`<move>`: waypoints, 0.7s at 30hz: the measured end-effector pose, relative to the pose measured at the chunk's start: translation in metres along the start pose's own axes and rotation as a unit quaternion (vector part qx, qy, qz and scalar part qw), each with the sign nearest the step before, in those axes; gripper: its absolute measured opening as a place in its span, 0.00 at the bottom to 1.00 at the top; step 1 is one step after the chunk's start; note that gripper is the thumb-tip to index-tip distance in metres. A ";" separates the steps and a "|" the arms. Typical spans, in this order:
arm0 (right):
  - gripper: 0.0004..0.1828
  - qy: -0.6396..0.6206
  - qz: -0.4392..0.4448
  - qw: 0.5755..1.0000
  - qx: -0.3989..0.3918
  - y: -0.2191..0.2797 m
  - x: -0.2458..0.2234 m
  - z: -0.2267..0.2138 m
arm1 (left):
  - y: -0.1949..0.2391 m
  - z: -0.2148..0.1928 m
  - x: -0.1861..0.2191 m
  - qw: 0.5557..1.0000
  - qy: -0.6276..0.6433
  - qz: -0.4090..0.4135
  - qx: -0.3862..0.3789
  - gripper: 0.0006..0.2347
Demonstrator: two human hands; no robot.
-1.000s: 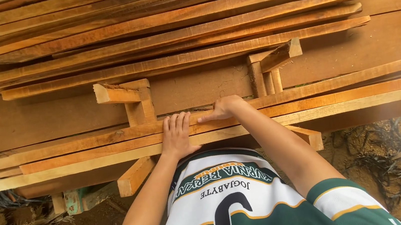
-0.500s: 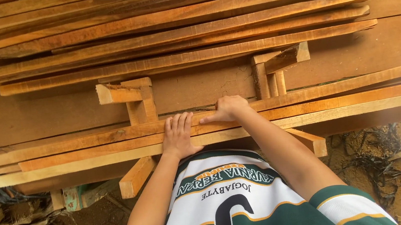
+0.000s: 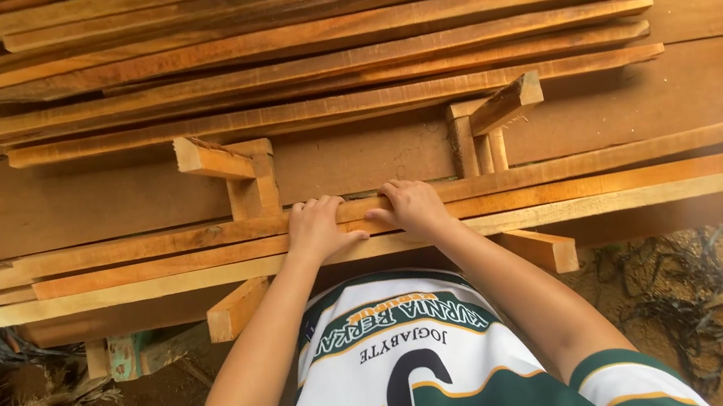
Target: The person arranges thin wooden planks into a neat stack on a wooden workbench. They align the planks by hand and then secure the stack by tying it with a black string.
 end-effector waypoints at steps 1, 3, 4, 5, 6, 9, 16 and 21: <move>0.28 0.001 -0.003 1.000 0.003 -0.004 -0.001 -0.004 | -0.008 -0.004 0.000 1.000 -0.002 -0.002 0.004 0.37; 0.26 0.022 -0.003 1.000 -0.017 -0.003 -0.003 -0.005 | -0.017 0.005 0.002 0.998 -0.018 -0.025 -0.062 0.32; 0.26 0.022 -0.004 1.000 -0.017 -0.004 0.003 0.002 | -0.022 0.010 0.000 0.998 -0.018 -0.025 -0.063 0.32; 0.25 0.059 -0.028 0.998 0.001 -0.006 0.006 0.008 | -0.028 0.015 -0.003 0.997 -0.025 -0.030 -0.070 0.32; 0.26 0.095 -0.050 0.994 0.020 -0.007 0.008 0.014 | -0.034 0.021 -0.008 0.996 -0.033 -0.033 -0.077 0.32; 0.23 0.016 -0.095 0.986 0.137 0.004 -0.014 -0.016 | -0.030 0.013 -0.004 0.995 -0.040 -0.026 -0.092 0.29; 0.18 0.034 -0.148 0.970 0.188 0.003 -0.026 -0.027 | -0.018 -0.004 0.002 0.996 -0.026 -0.026 -0.086 0.29; 0.18 0.070 -0.177 0.955 0.228 0.007 -0.030 -0.029 | -0.010 -0.009 0.005 0.997 -0.007 -0.016 -0.081 0.32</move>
Point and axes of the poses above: each hand's wrist, its own y-axis away from the middle knuckle, its own z-axis out of the palm, x = y × z, the point moved 6 cm from there along -y, towards the middle knuckle, and after that the axes turned 8 degrees about -z, right-handed, at the moved point
